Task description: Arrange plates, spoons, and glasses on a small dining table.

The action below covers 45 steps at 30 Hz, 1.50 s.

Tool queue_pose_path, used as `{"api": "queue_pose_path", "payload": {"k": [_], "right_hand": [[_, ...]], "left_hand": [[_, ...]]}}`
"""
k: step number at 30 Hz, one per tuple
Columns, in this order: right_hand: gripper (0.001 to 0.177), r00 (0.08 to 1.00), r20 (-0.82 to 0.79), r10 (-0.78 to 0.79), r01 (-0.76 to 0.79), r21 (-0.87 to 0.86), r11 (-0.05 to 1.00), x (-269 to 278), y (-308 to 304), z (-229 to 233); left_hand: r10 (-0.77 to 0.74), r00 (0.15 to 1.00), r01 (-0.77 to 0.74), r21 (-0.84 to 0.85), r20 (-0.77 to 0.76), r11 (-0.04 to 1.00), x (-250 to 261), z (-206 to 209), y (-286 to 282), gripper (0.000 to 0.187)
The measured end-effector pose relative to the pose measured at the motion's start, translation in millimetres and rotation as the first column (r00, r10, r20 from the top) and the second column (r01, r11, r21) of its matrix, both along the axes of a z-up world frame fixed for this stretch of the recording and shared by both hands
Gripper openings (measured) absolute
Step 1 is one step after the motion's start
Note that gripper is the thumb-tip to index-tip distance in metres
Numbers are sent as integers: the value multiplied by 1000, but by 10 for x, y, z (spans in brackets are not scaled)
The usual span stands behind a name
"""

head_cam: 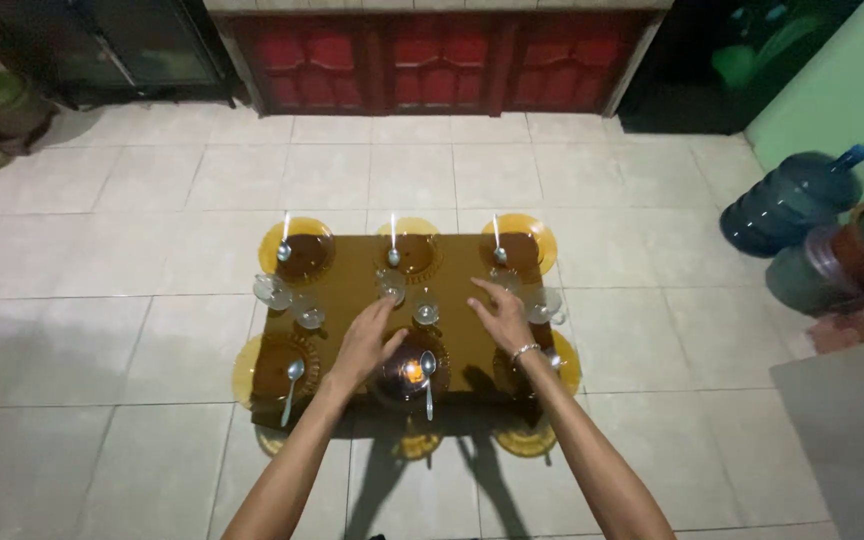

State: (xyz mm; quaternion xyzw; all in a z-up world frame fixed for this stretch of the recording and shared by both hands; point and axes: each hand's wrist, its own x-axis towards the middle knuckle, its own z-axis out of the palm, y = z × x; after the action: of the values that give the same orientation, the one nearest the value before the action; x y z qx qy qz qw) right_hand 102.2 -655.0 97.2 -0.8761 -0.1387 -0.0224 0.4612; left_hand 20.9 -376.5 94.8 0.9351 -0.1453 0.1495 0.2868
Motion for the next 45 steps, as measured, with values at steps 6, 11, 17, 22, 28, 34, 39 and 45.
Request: {"api": "queue_pose_path", "payload": {"k": [6,11,17,22,28,34,39,45], "right_hand": [[37,993,115,-36,24,98,995,301,131,-1646],[38,984,164,-63,39,148,988,508,236,-2669],[38,984,174,-26,-7,188,982,568,293,-3290],[41,990,134,40,-70,228,971,535,304,-3475],[49,992,62,109,-121,252,960,627,316,-3559],[56,993,1,121,-119,188,975,674,358,-3508],[64,996,24,89,-91,89,992,1008,437,-3745],[62,999,25,36,-36,34,999,976,586,-3671]], "left_hand": [[1,1000,-2,-25,-30,1000,319,-1593,-33,66],[21,998,-25,-71,-57,997,569,-2598,-39,71],[64,997,-70,-149,-44,986,693,-3116,12,63],[95,993,-102,-114,-65,988,1046,-3562,72,65],[54,987,-79,-163,-149,983,1208,-3543,28,70],[10,977,-71,-285,-212,956,1442,-3643,-33,76],[33,983,-76,-236,-183,969,1468,-3612,-147,74],[77,984,-111,-216,-163,970,1855,-4094,-139,72]]}}
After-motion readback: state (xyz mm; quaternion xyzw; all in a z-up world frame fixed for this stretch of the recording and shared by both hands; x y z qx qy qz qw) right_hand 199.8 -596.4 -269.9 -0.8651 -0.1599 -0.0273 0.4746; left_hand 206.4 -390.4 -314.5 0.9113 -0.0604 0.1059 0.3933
